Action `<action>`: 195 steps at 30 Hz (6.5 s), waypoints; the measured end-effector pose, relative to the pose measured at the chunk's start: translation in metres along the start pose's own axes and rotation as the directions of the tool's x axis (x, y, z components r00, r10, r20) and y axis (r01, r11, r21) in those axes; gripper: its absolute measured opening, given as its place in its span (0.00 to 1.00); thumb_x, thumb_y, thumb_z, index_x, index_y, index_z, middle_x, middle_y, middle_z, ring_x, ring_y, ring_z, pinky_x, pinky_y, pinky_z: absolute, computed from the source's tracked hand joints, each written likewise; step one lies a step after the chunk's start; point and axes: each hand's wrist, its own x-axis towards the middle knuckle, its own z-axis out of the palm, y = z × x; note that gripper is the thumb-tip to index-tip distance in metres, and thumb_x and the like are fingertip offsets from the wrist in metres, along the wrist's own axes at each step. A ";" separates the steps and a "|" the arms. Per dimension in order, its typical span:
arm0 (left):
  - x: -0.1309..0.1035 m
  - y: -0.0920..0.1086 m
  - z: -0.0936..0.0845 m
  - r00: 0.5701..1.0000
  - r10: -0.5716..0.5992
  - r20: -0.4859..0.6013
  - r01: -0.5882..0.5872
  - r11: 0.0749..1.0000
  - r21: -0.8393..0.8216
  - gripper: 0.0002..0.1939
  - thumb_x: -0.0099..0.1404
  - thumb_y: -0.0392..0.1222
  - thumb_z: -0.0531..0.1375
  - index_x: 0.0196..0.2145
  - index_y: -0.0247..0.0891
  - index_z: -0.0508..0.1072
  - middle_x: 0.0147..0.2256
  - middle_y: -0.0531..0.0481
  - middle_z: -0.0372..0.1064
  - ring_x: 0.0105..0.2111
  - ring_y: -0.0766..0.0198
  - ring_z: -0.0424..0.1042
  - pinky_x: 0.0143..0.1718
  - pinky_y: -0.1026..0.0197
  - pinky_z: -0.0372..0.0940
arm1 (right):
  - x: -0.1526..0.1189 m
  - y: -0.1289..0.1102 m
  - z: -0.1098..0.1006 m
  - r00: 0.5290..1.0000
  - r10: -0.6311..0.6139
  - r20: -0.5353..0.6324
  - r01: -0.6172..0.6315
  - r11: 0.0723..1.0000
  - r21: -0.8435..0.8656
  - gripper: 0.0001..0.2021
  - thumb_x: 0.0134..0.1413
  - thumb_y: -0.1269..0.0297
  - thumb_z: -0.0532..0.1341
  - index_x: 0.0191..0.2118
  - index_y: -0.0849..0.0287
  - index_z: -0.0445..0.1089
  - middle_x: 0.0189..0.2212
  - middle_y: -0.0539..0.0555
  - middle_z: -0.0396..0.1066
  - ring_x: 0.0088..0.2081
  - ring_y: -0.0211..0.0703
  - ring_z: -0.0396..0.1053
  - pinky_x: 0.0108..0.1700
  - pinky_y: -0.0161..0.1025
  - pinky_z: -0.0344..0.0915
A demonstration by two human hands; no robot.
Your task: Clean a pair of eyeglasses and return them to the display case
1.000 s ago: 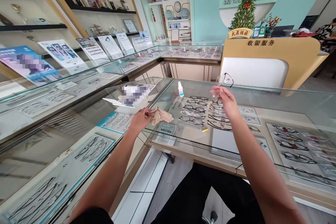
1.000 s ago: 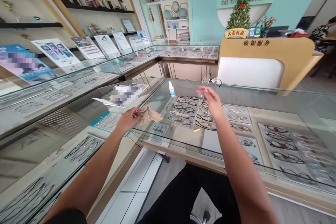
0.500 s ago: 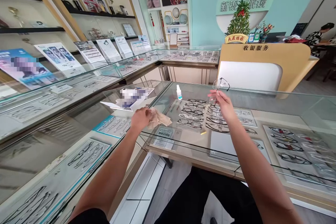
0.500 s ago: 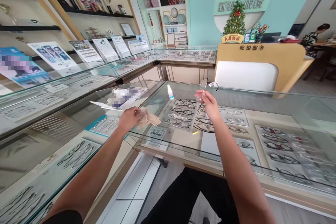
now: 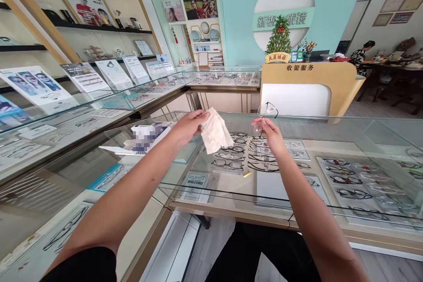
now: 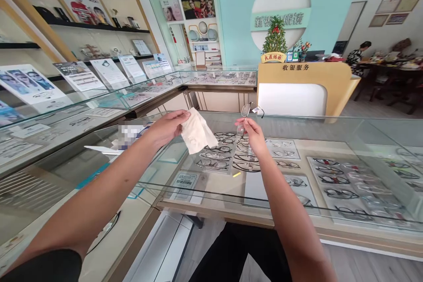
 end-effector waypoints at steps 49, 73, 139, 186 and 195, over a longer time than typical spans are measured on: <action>-0.004 -0.060 0.160 0.841 0.510 0.178 -0.523 0.852 0.030 0.24 0.79 0.67 0.59 0.39 0.45 0.62 0.33 0.53 0.68 0.34 0.59 0.67 0.40 0.56 0.61 | -0.007 -0.007 0.005 0.992 -0.046 -0.120 0.049 0.998 0.025 0.23 0.66 0.34 0.67 0.44 0.51 0.82 0.65 0.56 0.79 0.71 0.60 0.71 0.70 0.51 0.65; -0.005 -0.066 0.172 0.918 0.308 0.251 -0.188 0.894 -0.408 0.38 0.58 0.68 0.80 0.49 0.44 0.65 0.44 0.50 0.79 0.40 0.61 0.74 0.42 0.59 0.66 | -0.016 -0.011 0.021 0.997 0.073 0.009 -0.073 0.959 0.275 0.24 0.56 0.35 0.76 0.47 0.47 0.88 0.65 0.51 0.81 0.68 0.58 0.74 0.64 0.46 0.72; -0.013 -0.053 0.169 0.946 0.282 0.160 -0.227 0.928 -0.297 0.39 0.58 0.76 0.75 0.46 0.36 0.79 0.32 0.51 0.72 0.31 0.64 0.66 0.31 0.61 0.63 | -0.016 -0.012 0.025 0.969 -0.024 -0.246 0.054 0.992 0.117 0.16 0.53 0.44 0.79 0.39 0.50 0.88 0.39 0.54 0.85 0.44 0.50 0.77 0.51 0.48 0.72; -0.007 -0.060 0.171 0.942 0.281 0.185 -0.234 0.942 -0.242 0.43 0.58 0.87 0.68 0.35 0.38 0.81 0.27 0.52 0.69 0.29 0.63 0.65 0.33 0.59 0.61 | -0.013 -0.009 0.021 0.979 0.174 -0.107 -0.123 0.921 0.370 0.21 0.40 0.42 0.85 0.33 0.51 0.87 0.37 0.52 0.84 0.41 0.47 0.77 0.49 0.43 0.73; 0.002 -0.061 0.163 0.863 0.100 0.496 0.097 0.929 -0.356 0.43 0.48 0.67 0.84 0.53 0.35 0.86 0.46 0.41 0.83 0.45 0.53 0.77 0.47 0.56 0.68 | -0.012 -0.021 0.014 0.966 0.221 -0.131 -0.151 0.900 0.409 0.24 0.35 0.42 0.87 0.31 0.53 0.85 0.37 0.51 0.83 0.37 0.42 0.74 0.41 0.38 0.71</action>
